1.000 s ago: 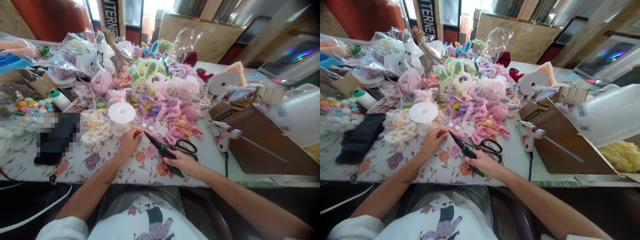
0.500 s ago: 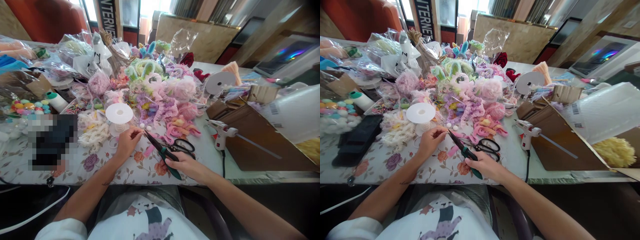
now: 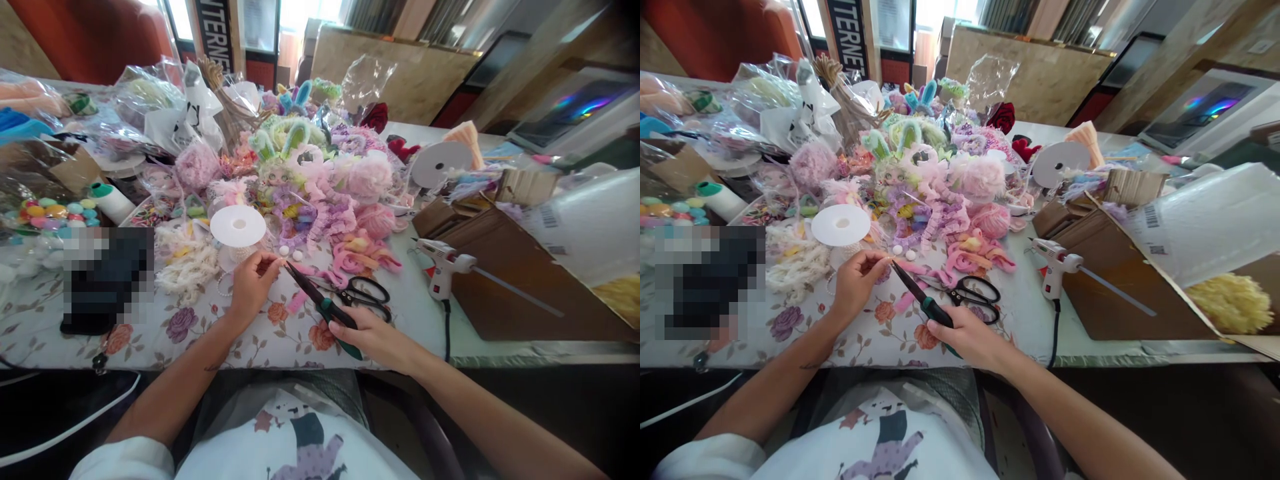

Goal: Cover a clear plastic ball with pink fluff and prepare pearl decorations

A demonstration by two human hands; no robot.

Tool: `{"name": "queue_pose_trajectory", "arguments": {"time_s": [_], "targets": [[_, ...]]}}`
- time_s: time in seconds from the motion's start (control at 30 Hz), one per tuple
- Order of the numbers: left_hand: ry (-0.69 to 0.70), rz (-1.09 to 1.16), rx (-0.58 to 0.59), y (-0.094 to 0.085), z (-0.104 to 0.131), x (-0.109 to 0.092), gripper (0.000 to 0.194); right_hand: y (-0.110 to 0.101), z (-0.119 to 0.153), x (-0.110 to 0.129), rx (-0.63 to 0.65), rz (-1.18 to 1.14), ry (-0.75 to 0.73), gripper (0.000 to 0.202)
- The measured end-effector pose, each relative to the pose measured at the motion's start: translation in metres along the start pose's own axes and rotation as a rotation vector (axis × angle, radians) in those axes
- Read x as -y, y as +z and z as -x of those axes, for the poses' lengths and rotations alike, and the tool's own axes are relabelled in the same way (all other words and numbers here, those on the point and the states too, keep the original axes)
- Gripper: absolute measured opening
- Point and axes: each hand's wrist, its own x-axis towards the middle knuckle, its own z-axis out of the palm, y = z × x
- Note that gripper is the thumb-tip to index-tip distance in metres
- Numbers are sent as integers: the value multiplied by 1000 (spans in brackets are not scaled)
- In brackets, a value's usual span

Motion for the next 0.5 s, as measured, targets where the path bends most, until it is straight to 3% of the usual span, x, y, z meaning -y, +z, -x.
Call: {"name": "queue_pose_trajectory", "arguments": {"time_s": [0.5], "targets": [[114, -193, 30, 1, 1, 1, 11, 5, -5, 2, 8, -47, -20, 37]]}}
